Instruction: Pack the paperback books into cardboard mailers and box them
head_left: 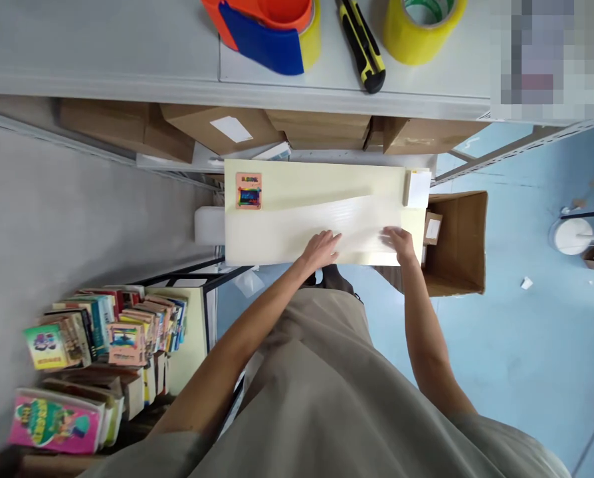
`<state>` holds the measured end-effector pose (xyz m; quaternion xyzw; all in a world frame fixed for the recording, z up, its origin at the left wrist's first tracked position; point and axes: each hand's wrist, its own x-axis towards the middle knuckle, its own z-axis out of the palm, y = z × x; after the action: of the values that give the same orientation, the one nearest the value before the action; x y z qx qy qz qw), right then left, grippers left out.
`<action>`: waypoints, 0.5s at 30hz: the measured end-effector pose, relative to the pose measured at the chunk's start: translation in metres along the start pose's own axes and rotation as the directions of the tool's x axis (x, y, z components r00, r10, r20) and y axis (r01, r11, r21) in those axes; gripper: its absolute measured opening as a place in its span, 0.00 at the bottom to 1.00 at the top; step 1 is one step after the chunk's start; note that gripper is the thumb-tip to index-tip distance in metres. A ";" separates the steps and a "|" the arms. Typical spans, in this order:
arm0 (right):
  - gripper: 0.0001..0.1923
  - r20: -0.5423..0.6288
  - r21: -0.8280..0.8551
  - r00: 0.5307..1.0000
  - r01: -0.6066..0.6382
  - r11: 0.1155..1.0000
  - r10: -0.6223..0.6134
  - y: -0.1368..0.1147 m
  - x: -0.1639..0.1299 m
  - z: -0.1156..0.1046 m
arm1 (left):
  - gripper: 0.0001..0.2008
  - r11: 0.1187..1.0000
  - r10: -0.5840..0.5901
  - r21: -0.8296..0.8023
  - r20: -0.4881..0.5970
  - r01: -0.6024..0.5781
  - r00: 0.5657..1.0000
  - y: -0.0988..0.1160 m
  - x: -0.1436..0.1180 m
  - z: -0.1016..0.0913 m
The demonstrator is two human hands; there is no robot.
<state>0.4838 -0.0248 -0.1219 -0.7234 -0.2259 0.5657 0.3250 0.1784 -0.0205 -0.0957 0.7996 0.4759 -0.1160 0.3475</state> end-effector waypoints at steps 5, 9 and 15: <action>0.18 -0.018 -0.016 0.997 -0.076 0.997 0.076 0.020 0.009 0.005 | 0.42 0.945 -0.325 -0.091 -0.129 0.315 0.937 -0.072 -0.045 0.019; 0.17 -0.068 -0.048 0.992 -0.113 0.992 0.109 0.026 0.014 0.019 | 0.52 0.770 -0.632 -0.229 -0.141 0.596 0.762 -0.128 -0.075 0.031; 0.15 -0.290 -0.407 0.957 -0.110 0.907 -0.015 0.022 0.010 0.029 | 0.57 0.759 -0.628 -0.304 -0.110 0.575 0.770 -0.176 -0.084 0.032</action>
<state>0.4577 -0.0269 -0.1486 -0.8558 -0.2746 0.4010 0.1775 -0.0087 -0.0450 -0.1539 0.5595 0.7524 -0.0771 0.3391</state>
